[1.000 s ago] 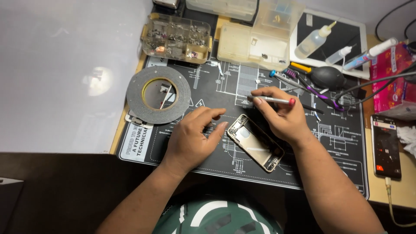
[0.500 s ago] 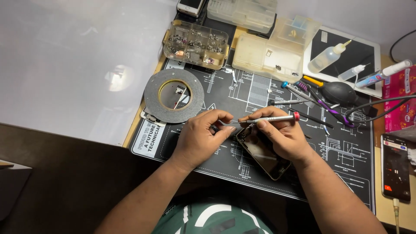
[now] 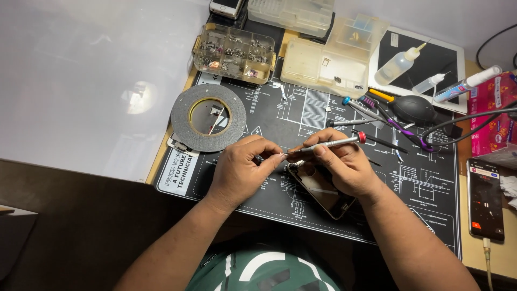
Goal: The person uses a precision screwdriver to remove screws from a disassembled smartphone placed on a work mat. They then place the screws into a compartmentalized parts organizer and continue to manipulate the phone's internal components.
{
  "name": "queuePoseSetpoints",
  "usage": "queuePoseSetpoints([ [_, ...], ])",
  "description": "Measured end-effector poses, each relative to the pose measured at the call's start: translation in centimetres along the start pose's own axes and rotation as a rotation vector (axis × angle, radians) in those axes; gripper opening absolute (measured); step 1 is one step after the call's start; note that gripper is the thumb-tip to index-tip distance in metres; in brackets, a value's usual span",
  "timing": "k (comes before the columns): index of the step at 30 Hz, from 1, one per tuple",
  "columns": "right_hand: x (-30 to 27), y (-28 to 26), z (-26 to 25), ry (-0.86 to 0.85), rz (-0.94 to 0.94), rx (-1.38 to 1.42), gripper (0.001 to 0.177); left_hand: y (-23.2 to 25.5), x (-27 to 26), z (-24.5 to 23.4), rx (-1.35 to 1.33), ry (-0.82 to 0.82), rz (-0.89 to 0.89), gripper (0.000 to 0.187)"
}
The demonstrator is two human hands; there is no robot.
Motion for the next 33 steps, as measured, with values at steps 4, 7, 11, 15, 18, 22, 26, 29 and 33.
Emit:
queuePoseSetpoints([
  [4, -0.1, 0.3, 0.0, -0.002, 0.001, 0.007, 0.025, -0.1, 0.0, 0.0, -0.002, -0.006, -0.004, 0.006],
  [7, -0.1, 0.2, -0.1, -0.029, -0.055, -0.072, 0.023, 0.1, 0.1, 0.1, -0.007, -0.019, 0.013, 0.006],
  [11, -0.1, 0.6, -0.3, -0.036, -0.063, -0.1, 0.024, 0.1, 0.1, 0.1, -0.004, -0.02, 0.008, 0.006],
  [15, -0.1, 0.9, -0.5, -0.04, -0.051, -0.096, 0.024, 0.0, 0.0, 0.1, -0.01, -0.007, 0.0, 0.007],
  [18, 0.0, 0.8, -0.6, -0.051, -0.071, -0.122, 0.024, 0.1, 0.1, 0.0, -0.003, -0.01, 0.003, 0.006],
  [22, 0.1, 0.4, -0.3, -0.055, -0.086, -0.145, 0.023, 0.2, 0.0, 0.0, 0.002, -0.031, -0.002, 0.006],
  [26, 0.2, 0.4, -0.5, -0.055, -0.098, -0.156, 0.023, 0.2, 0.1, 0.0, 0.02, -0.025, -0.004, 0.005],
  [29, 0.1, 0.6, -0.5, -0.048, -0.102, -0.156, 0.023, -0.2, 0.0, 0.1, 0.039, -0.028, -0.009, 0.006],
  [33, 0.0, 1.5, -1.8, -0.012, -0.155, -0.213, 0.02, -0.6, 0.0, 0.4, 0.063, -0.029, 0.0, 0.009],
])
Point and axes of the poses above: each hand's wrist, its own x-axis towards the middle knuckle, its own z-axis out of the palm, y = z × x, the point moved 4 cm from there along x, towards the middle knuckle, and after that the axes turned 11 degrees about y, right-handed, at the moved point
